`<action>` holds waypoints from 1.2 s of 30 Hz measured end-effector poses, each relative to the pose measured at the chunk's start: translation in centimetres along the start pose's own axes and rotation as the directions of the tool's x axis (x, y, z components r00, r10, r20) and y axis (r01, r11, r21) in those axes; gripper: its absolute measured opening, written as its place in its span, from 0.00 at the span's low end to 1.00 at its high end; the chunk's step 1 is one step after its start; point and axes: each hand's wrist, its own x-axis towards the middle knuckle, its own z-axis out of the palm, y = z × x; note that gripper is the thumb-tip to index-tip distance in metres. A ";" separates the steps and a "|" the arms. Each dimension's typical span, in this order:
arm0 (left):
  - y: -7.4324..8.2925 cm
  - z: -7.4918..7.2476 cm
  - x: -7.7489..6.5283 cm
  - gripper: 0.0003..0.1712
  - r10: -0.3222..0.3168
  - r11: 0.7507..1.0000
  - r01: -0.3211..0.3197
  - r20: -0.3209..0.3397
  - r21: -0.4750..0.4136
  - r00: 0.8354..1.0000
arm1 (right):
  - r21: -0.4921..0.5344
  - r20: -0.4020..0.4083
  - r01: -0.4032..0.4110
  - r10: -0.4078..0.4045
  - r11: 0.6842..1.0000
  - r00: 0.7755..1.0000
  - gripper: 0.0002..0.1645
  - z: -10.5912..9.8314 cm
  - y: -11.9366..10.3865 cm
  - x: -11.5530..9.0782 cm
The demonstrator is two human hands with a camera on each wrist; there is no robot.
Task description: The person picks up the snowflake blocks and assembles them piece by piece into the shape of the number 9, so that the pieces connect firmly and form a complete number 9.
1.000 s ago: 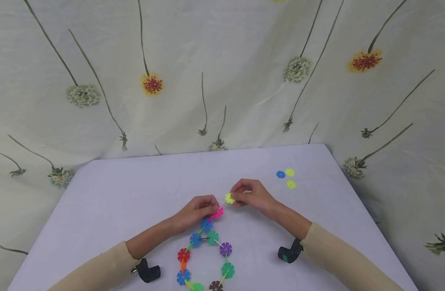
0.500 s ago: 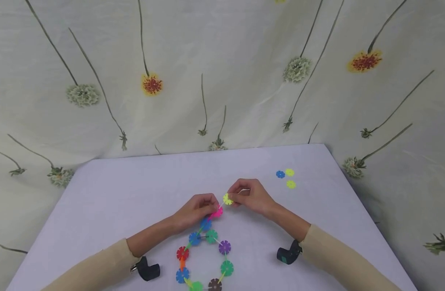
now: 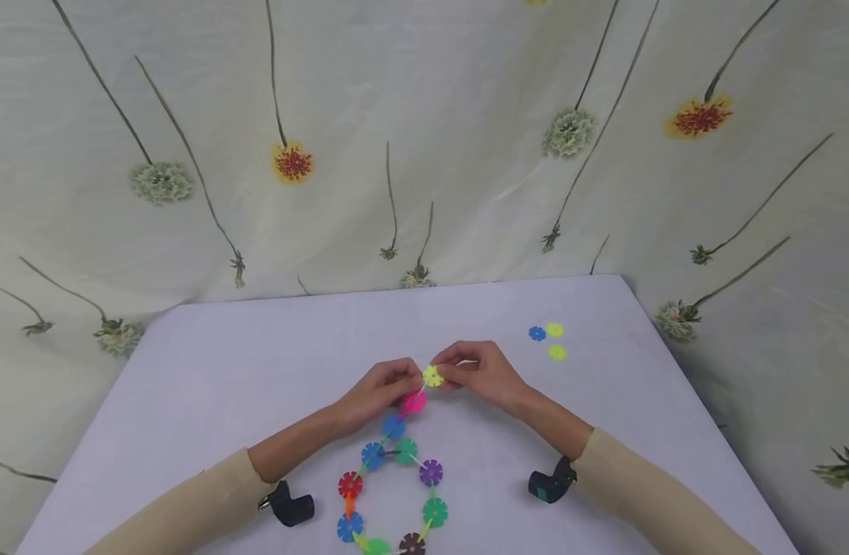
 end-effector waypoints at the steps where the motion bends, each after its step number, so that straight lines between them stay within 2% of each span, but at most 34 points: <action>1: 0.0 0.0 0.1 0.16 -0.001 1.000 0.001 -0.009 0.009 1.000 | 0.010 0.005 -0.001 0.001 1.000 1.000 0.13 0.0 0.1 0.0; 5: -0.1 0.1 0.5 0.15 0.002 0.999 -0.001 -0.045 0.038 0.999 | 0.053 0.023 0.000 -0.001 0.999 1.000 0.18 0.2 0.2 0.0; 10: 0.0 -0.1 0.7 0.13 0.023 0.998 -0.020 -0.043 0.059 0.999 | 0.068 0.038 -0.001 -0.001 0.998 0.999 0.22 0.4 0.2 -0.1; 14: -0.1 -0.2 0.7 0.13 0.027 0.997 -0.024 -0.031 0.071 0.999 | -0.012 0.039 0.017 -0.016 1.000 0.999 0.19 -0.2 0.4 -0.3; 18: -0.3 -0.4 0.6 0.12 0.024 0.997 -0.022 -0.026 0.075 0.999 | -0.192 -0.022 0.032 -0.036 0.981 0.999 0.16 -2.0 1.2 -0.3; 21: -0.3 -0.5 0.5 0.12 0.024 0.997 -0.023 -0.015 0.073 1.000 | -0.373 -0.102 0.013 -0.054 0.928 0.993 0.13 -4.2 2.0 -0.3; 26: -0.4 -0.7 0.3 0.11 0.026 0.998 -0.026 0.001 0.063 1.000 | -0.605 -0.207 -0.048 -0.099 0.795 0.973 0.09 -8.7 3.0 -0.2; 30: -0.4 -0.6 0.3 0.11 0.019 0.998 -0.019 0.010 0.053 1.000 | -0.697 -0.294 -0.146 -0.093 0.702 0.951 0.13 -11.4 3.0 -0.1; 32: -0.4 -0.6 0.3 0.11 0.019 0.999 -0.020 0.016 0.048 1.000 | -0.719 -0.324 -0.194 -0.075 0.668 0.943 0.17 -12.4 2.9 -0.1; 36: -0.4 -0.5 0.3 0.11 0.019 0.998 -0.021 0.027 0.051 0.999 | -0.742 -0.341 -0.235 -0.052 0.627 0.939 0.19 -13.5 3.1 -0.3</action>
